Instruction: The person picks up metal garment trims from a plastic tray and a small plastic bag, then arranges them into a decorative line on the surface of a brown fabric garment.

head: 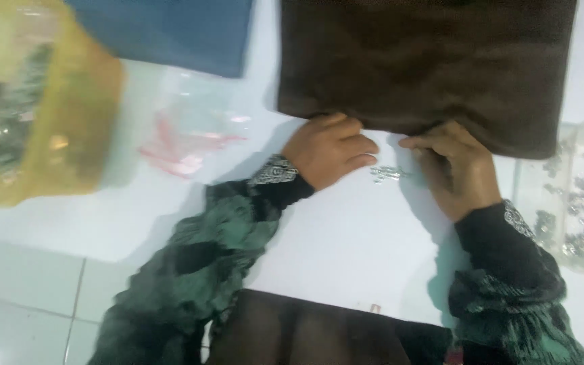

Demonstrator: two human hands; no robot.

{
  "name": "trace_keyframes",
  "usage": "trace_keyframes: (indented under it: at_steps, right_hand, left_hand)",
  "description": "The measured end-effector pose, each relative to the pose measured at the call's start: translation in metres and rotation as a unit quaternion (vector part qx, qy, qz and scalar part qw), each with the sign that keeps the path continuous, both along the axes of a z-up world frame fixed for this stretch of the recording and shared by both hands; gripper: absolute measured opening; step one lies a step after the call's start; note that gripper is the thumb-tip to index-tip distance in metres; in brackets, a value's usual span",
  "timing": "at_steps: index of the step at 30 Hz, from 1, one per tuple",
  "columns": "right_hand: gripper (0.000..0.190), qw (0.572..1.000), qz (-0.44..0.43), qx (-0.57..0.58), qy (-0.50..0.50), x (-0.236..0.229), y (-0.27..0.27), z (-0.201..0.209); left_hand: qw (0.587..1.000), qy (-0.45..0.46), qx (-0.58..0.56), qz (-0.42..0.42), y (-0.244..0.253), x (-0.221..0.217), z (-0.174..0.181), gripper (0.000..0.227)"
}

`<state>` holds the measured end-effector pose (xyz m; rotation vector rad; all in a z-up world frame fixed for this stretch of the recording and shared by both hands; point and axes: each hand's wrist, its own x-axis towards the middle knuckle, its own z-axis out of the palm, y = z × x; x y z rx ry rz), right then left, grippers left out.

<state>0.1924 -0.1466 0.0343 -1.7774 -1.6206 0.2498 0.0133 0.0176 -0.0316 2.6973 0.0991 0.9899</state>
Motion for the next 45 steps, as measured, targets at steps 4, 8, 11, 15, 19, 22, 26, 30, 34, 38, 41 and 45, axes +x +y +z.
trace_keyframes:
  at_steps: [4,8,11,15,19,22,26,30,34,38,41,45]
  right_hand:
    - [0.014,0.998,0.058,0.006,-0.026,0.006,-0.002,-0.006]
    - [0.017,0.996,0.007,-0.031,-0.085,0.005,-0.007,-0.008]
    - [0.016,0.994,-0.001,-0.036,-0.104,0.004,-0.008,-0.010]
    - [0.018,0.990,-0.039,-0.028,-0.132,0.005,-0.009,-0.018]
    - [0.028,0.985,-0.026,0.048,-0.166,-0.011,-0.009,-0.018]
    - [0.027,0.973,0.039,0.125,-0.189,-0.046,0.006,-0.009]
    - [0.040,0.976,0.107,0.083,-0.171,-0.118,0.043,0.005]
    - [0.053,0.966,0.186,0.036,-0.177,-0.175,0.086,0.017]
    - [0.051,0.969,0.201,0.000,-0.145,-0.207,0.135,0.022]
    - [0.047,0.958,0.226,0.000,-0.176,-0.215,0.167,-0.006]
    - [0.025,0.956,0.225,0.017,-0.187,-0.218,0.176,-0.017]
    - [0.008,0.968,0.200,0.075,-0.135,-0.213,0.177,-0.017]
  left_hand:
    - [0.999,-0.051,-0.013,-0.003,-0.005,-0.001,0.002,0.017]
    - [0.999,-0.026,-0.007,0.024,-0.013,0.001,-0.005,0.015]
    - [0.999,0.002,-0.021,0.041,-0.024,-0.012,0.000,0.026]
    - [0.991,0.041,-0.059,0.117,-0.045,-0.059,0.021,0.048]
    - [0.985,-0.045,-0.060,0.154,-0.027,-0.135,0.027,0.046]
    - [0.968,-0.018,-0.035,0.247,0.003,-0.186,0.025,0.055]
    - [0.933,0.023,-0.023,0.358,0.041,-0.232,0.005,0.050]
    - [0.922,0.006,-0.038,0.386,0.049,-0.239,-0.002,0.055]
    - [0.926,0.013,-0.058,0.372,0.048,-0.243,0.001,0.055]
    - [0.922,-0.001,-0.078,0.380,0.041,-0.241,0.014,0.056]
    - [0.921,-0.023,-0.087,0.379,0.039,-0.241,0.016,0.058]
    - [0.925,-0.032,-0.077,0.370,0.039,-0.240,0.020,0.059]
